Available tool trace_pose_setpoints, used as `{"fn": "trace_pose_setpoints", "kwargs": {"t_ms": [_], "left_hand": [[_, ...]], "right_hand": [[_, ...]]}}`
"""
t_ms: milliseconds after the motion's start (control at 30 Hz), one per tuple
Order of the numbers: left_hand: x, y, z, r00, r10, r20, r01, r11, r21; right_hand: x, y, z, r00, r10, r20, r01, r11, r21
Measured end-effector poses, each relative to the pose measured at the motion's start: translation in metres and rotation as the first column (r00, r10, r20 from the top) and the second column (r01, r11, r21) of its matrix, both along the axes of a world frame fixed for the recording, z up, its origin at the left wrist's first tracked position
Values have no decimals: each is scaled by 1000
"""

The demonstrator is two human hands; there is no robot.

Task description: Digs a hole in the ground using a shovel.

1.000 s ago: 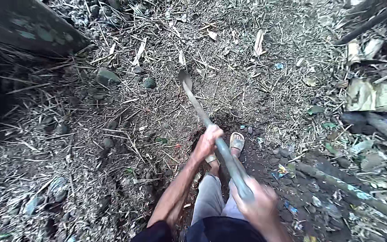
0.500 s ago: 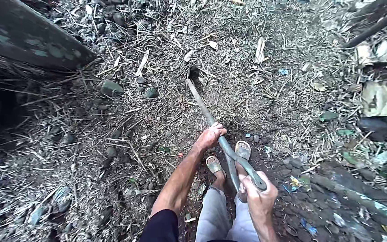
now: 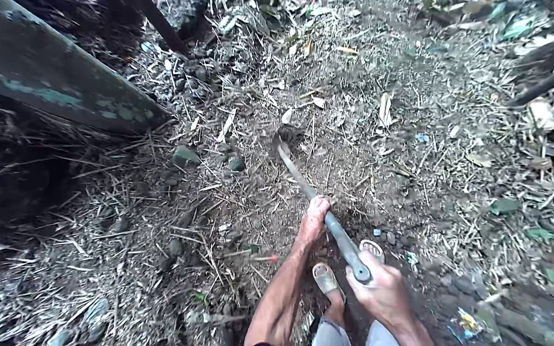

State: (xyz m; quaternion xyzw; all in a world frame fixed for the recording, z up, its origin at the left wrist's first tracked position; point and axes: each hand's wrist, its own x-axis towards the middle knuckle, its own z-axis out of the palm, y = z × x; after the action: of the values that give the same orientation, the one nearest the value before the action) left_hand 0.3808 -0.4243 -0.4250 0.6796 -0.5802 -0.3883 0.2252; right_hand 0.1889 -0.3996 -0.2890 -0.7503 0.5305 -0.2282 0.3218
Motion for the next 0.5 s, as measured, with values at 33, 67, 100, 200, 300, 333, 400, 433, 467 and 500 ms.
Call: {"fn": "trace_pose_setpoints", "kwargs": {"t_ms": [33, 67, 100, 200, 300, 333, 400, 433, 467, 500], "left_hand": [[2, -9, -4, 1000, -8, 29, 8, 1000, 18], [-5, -8, -5, 999, -12, 39, 11, 999, 37], [-18, -2, -6, 999, -10, 45, 7, 998, 64], [-36, 0, -3, 999, -2, 51, -1, 998, 67], [-30, 20, 5, 993, -108, 52, 102, 990, 98], [-26, 27, 9, 987, -153, 48, 148, 985, 92], [-22, 36, 15, 975, -218, 44, 214, 974, 73], [-22, 38, 19, 973, -226, 44, 223, 973, 60], [-24, 39, 23, 975, -219, 45, 217, 975, 50], [-29, 40, 29, 979, -202, 38, 200, 979, 37]], "right_hand": [[1, -7, -9, 1000, -5, 10, 5, 1000, 4], [-6, -8, -12, 1000, -12, 8, 11, 999, 43], [-15, -6, -14, 1000, -29, -2, 29, 996, 79], [-28, 1, -22, 993, -113, 20, 105, 969, 223], [-29, 38, -18, 937, -305, 172, 208, 879, 430], [-26, 51, -15, 878, -410, 246, 250, 832, 496], [-22, 69, -4, 761, -550, 345, 294, 766, 572], [-23, 72, 2, 759, -544, 359, 291, 776, 560], [-27, 70, 8, 785, -500, 366, 271, 808, 524], [-33, 66, 16, 829, -436, 351, 250, 849, 465]]}}
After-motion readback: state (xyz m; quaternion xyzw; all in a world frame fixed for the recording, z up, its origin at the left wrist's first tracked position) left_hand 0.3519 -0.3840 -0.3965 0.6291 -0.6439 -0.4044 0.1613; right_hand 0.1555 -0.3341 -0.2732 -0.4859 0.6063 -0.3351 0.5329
